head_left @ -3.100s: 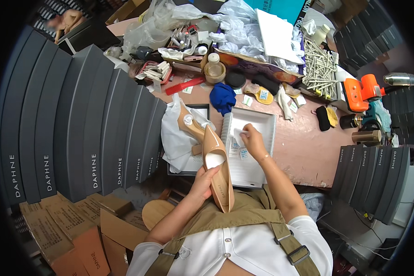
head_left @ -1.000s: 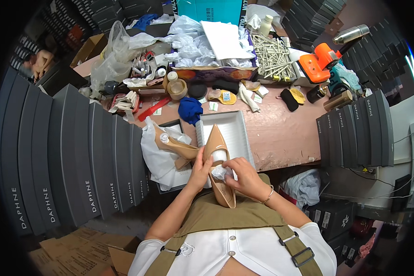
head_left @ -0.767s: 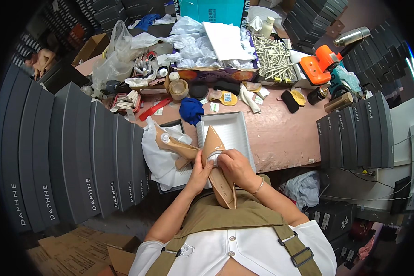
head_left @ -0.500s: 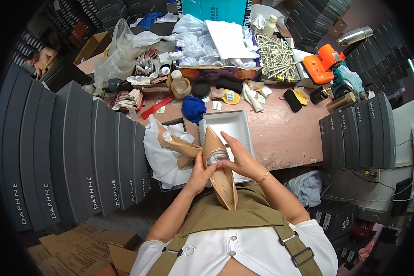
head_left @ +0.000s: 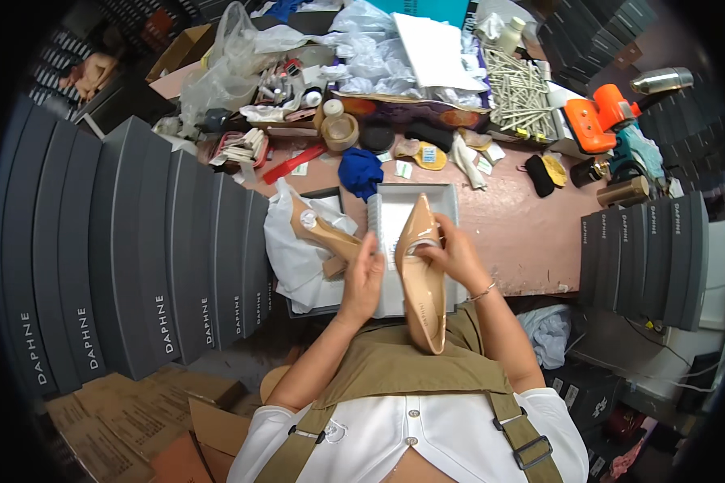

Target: Packing a pair of high-heeled shoes into a shoebox with protective paper.

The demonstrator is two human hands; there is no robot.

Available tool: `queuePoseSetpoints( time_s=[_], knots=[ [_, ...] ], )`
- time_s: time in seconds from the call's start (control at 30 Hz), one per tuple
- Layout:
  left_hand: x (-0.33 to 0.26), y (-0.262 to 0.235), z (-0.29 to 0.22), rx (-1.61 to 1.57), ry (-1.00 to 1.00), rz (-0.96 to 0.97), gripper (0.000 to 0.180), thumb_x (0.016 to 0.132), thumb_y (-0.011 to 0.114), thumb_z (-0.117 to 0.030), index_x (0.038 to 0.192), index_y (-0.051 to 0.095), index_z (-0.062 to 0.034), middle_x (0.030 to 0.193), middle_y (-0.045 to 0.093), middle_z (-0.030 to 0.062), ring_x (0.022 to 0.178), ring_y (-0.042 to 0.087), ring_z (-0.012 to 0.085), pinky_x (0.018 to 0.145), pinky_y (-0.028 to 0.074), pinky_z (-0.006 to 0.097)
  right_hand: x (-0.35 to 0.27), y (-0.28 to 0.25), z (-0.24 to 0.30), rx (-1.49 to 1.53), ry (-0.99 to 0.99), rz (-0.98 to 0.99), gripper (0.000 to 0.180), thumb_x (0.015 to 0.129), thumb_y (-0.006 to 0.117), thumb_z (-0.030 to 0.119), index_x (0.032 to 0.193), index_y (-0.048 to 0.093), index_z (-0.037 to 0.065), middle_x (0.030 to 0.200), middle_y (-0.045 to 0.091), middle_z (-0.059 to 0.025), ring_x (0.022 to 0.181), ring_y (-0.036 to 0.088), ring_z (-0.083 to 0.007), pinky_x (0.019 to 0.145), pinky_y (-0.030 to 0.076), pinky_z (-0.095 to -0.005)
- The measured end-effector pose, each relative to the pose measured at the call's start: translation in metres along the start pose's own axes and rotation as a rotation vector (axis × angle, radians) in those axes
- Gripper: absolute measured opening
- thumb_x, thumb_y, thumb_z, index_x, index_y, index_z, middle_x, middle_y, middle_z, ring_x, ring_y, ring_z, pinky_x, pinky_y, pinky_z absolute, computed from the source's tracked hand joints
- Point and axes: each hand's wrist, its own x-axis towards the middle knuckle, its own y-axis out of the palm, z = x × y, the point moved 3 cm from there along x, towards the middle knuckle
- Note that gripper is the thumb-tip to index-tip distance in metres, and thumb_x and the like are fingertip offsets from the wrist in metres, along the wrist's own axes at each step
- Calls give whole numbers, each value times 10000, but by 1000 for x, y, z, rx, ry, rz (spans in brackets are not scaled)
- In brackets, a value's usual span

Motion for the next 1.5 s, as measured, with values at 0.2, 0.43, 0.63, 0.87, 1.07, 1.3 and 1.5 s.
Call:
queuePoseSetpoints(
  time_s=[0.2, 0.43, 0.63, 0.87, 1.07, 1.3, 1.5],
  knots=[
    [38, -84, 112, -282, -433, -367, 566, 934, 584, -259, 1348, 319, 21, 1253, 486, 154, 1107, 510, 235, 904, 444, 357, 50, 72, -111, -233, 125, 154, 726, 815, 680, 250, 1365, 334, -74, 1382, 354, -335, 1251, 431, -406, 971, 433, -376],
    [37, -102, 150, -335, -483, -503, 336, 896, 450, -207, 1149, 513, 5, 1043, 557, 86, 936, 543, 187, 810, 433, 307, -21, 50, -104, 285, 180, 36, 648, 897, 616, 269, 1391, 336, -44, 1358, 437, -261, 1188, 520, -316, 971, 448, -381],
    [2, -81, 62, -25, -151, -256, 320, 968, 373, -190, 1171, 519, 10, 1042, 589, 80, 929, 554, 170, 850, 432, 294, -29, 49, -13, 421, -167, 156, 689, 861, 678, 234, 1404, 333, -14, 1310, 487, -237, 1211, 500, -266, 975, 438, -355],
    [14, -41, 7, -522, -378, -33, 415, 967, 420, -193, 1300, 445, 53, 1281, 511, 148, 1191, 480, 206, 997, 372, 315, -27, 66, 4, 606, -6, 71, 577, 873, 512, 70, 1418, 330, 20, 1026, 609, -111, 874, 573, -118, 776, 474, -263],
    [34, -95, 76, 499, -118, -245, 465, 926, 506, -141, 1331, 412, 67, 1338, 468, 220, 1294, 407, 286, 1057, 320, 386, -61, -11, -50, 773, 234, -128, 500, 891, 446, 73, 1373, 387, -46, 1198, 557, -106, 1073, 532, -145, 926, 423, -269],
    [-37, 8, 58, 335, -298, 354, 581, 917, 575, -219, 1353, 353, 94, 1398, 360, 277, 1304, 381, 357, 1068, 324, 393, -78, -32, -91, 866, 249, -327, 512, 879, 457, 75, 1371, 385, -45, 1199, 539, -92, 1064, 512, -141, 939, 410, -260],
    [-28, 78, 7, 1024, 130, 678, 591, 874, 594, -233, 1326, 388, 89, 1406, 333, 292, 1346, 271, 412, 1109, 182, 506, -80, -31, -73, 843, 211, -246, 488, 917, 460, 95, 1382, 376, -27, 1209, 542, -89, 1091, 508, -129, 943, 405, -257]
  ],
)
